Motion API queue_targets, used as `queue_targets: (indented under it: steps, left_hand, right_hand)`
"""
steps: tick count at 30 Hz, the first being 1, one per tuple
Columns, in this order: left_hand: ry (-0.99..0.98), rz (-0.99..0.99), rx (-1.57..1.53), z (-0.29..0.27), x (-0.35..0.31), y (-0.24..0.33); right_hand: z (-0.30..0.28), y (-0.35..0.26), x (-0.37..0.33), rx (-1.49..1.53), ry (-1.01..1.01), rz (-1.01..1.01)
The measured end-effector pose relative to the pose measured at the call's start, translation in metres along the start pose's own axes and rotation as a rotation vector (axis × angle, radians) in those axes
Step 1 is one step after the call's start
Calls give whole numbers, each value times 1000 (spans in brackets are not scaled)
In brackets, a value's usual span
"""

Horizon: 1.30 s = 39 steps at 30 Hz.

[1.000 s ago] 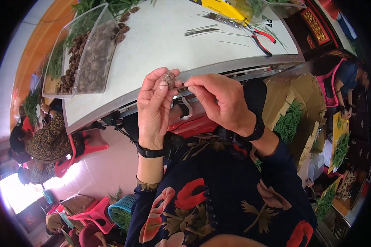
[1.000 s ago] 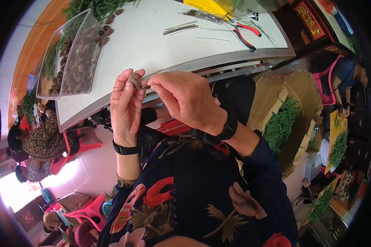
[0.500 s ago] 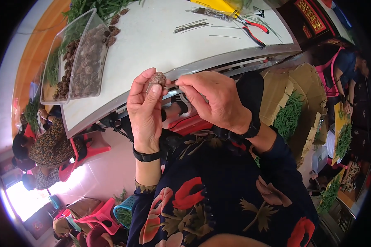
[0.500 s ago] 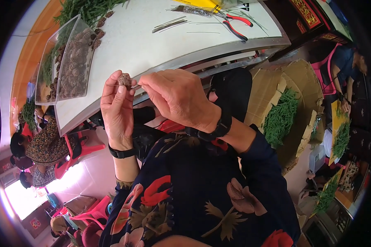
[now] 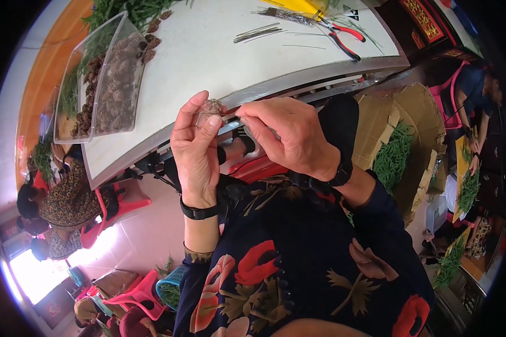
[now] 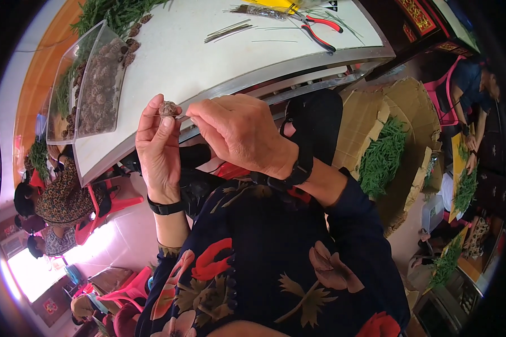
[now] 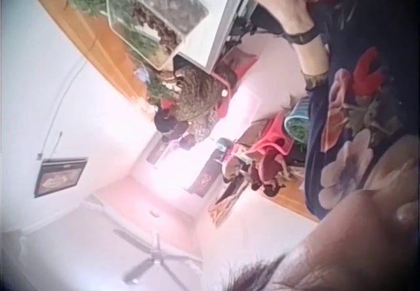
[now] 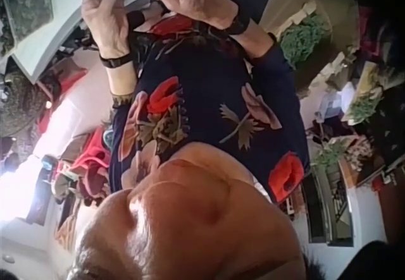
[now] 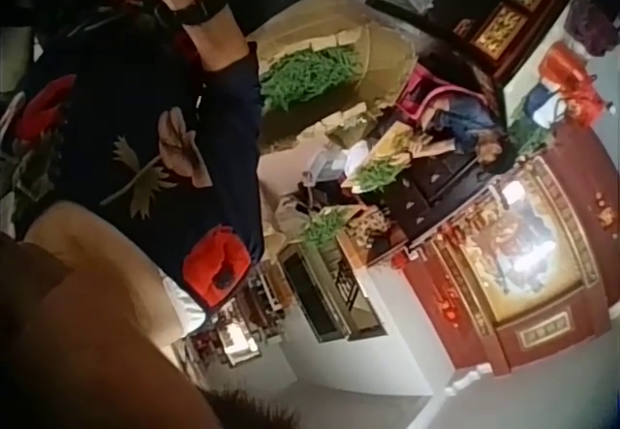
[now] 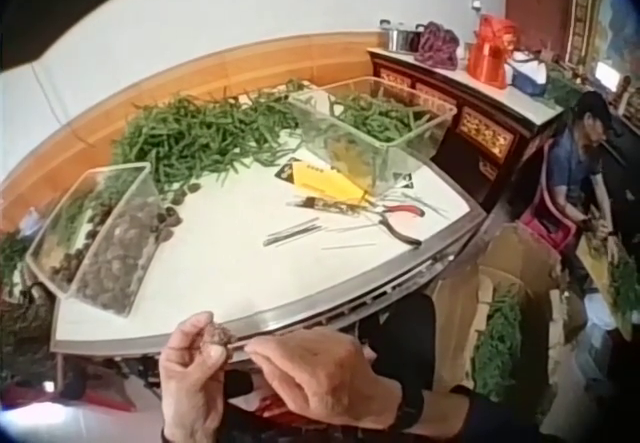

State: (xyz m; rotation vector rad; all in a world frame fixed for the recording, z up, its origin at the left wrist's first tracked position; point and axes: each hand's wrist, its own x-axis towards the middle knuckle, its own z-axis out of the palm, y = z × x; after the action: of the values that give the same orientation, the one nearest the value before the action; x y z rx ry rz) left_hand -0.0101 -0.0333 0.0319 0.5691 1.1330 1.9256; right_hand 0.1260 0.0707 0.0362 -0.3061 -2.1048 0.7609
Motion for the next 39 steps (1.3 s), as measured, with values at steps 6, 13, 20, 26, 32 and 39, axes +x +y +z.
queue_targets:
  steps: [6, 13, 20, 26, 32, 39]
  left_hand:
    - [70, 30, 95, 2, -2, 3]
    - [125, 61, 147, 8, -3, 3]
    - [38, 11, 74, 7, -4, -2]
    - [-2, -96, -166, -3, -2, -9]
    - [-49, -124, -163, -6, -3, -9]
    - [-42, -86, -274, -9, -2, -13]
  right_hand:
    - [5, -1, -1, -15, 2, 22]
    - [8, -2, -3, -5, 5, 95]
    - [12, -6, -2, -20, 53, 151]
    - [13, -7, -3, 13, 55, 153]
    - [11, -5, -3, -75, 55, 93]
    - [17, -7, -6, -28, 82, 80]
